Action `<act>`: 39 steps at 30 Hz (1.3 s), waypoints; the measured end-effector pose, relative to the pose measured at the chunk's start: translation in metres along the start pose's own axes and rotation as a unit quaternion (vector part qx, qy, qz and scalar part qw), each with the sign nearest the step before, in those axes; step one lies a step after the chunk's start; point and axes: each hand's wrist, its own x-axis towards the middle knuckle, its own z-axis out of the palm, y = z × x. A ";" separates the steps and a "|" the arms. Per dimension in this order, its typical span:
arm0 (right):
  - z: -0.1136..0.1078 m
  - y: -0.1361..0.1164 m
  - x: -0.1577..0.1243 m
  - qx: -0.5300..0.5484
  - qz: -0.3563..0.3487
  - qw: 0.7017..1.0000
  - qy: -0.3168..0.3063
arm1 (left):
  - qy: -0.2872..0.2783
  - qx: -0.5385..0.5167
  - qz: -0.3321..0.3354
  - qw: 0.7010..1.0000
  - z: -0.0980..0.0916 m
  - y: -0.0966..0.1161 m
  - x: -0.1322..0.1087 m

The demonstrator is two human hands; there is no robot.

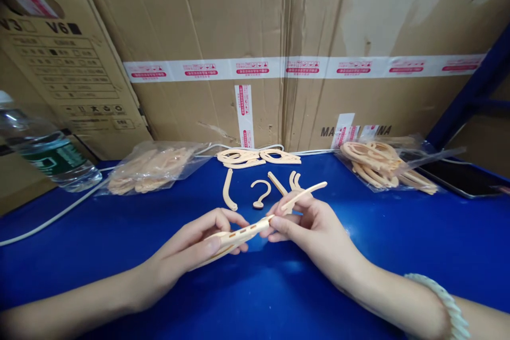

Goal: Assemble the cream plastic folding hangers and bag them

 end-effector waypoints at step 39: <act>0.002 -0.002 -0.022 -0.534 -0.534 0.636 -0.158 | -0.118 0.313 0.035 0.942 0.009 0.010 0.004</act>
